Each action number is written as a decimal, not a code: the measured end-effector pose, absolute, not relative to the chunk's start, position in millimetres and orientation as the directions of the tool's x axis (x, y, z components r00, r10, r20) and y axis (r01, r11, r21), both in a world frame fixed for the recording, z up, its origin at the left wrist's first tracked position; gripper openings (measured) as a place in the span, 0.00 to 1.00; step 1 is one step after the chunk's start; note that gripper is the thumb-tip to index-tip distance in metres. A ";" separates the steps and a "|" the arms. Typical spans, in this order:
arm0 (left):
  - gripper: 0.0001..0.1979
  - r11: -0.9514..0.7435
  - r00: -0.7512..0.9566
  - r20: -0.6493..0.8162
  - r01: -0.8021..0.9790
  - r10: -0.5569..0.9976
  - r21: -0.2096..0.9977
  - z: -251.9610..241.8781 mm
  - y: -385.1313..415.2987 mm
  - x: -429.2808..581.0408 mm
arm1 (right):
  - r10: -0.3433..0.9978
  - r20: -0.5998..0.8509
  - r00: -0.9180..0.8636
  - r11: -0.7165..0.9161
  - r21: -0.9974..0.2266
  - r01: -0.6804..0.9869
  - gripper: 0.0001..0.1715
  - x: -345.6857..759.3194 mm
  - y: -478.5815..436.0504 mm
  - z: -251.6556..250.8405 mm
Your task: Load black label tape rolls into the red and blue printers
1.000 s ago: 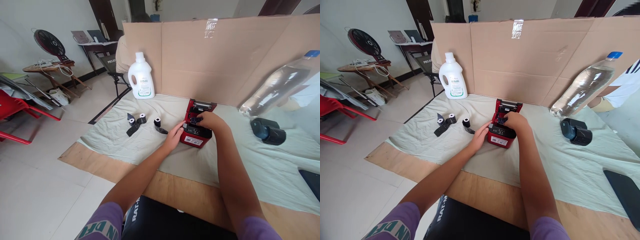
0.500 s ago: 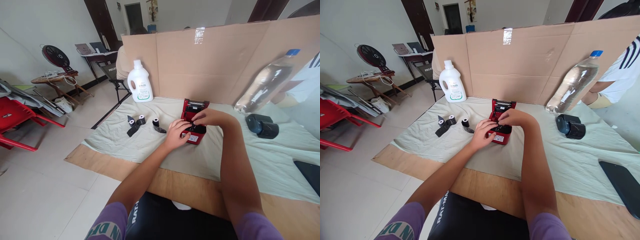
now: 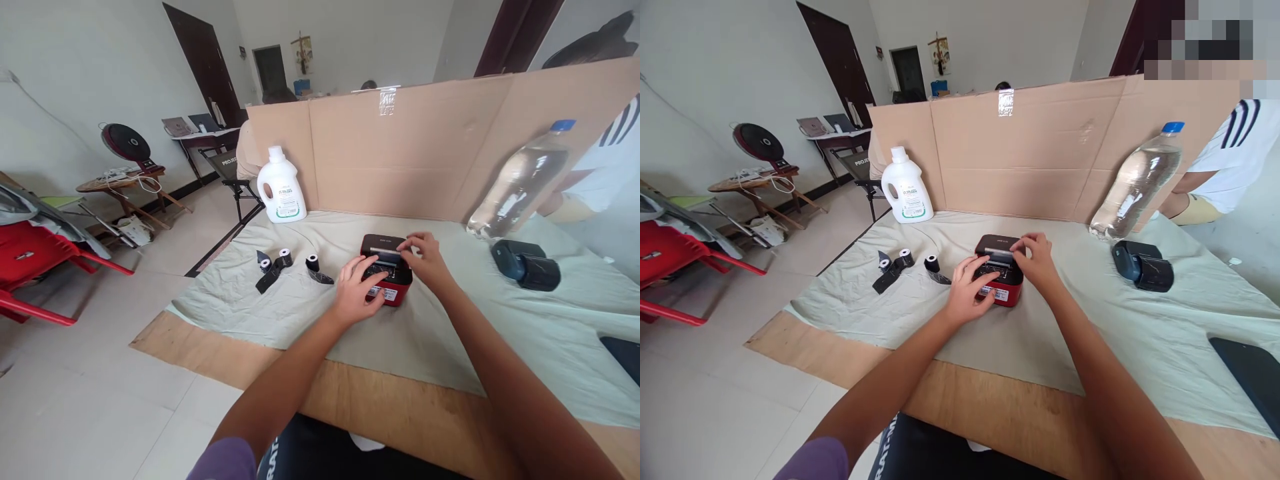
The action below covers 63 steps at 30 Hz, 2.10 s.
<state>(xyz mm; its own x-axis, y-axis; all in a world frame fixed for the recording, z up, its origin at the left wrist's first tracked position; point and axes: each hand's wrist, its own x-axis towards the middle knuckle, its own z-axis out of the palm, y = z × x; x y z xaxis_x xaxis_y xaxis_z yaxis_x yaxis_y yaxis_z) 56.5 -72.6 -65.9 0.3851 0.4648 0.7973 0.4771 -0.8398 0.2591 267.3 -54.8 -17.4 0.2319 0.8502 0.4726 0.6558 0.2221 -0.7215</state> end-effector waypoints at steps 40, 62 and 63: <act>0.39 -0.678 0.340 0.593 0.466 0.730 0.568 -69.2 -62.2 47.4 | 0.869 0.297 0.395 0.398 -0.895 -0.203 0.30 234.5 -72.6 -85.6; 0.34 -0.695 0.403 0.571 0.500 0.715 0.517 -58.8 -61.9 46.8 | 0.862 0.221 0.456 0.330 -0.928 -0.175 0.30 244.3 -62.1 -81.2; 0.34 -0.698 0.405 0.572 0.494 0.713 0.519 -59.2 -61.5 46.9 | 0.848 0.224 0.481 0.346 -0.920 -0.181 0.29 241.6 -63.8 -82.4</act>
<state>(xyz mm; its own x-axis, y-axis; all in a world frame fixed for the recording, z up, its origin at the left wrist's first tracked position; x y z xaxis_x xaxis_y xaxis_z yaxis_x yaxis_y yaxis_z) 46.9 -61.5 -59.2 0.4052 0.7128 0.5724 0.4945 -0.6976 0.5186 241.6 -63.8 -82.4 0.4808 0.8476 0.2244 -0.1810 0.3464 -0.9205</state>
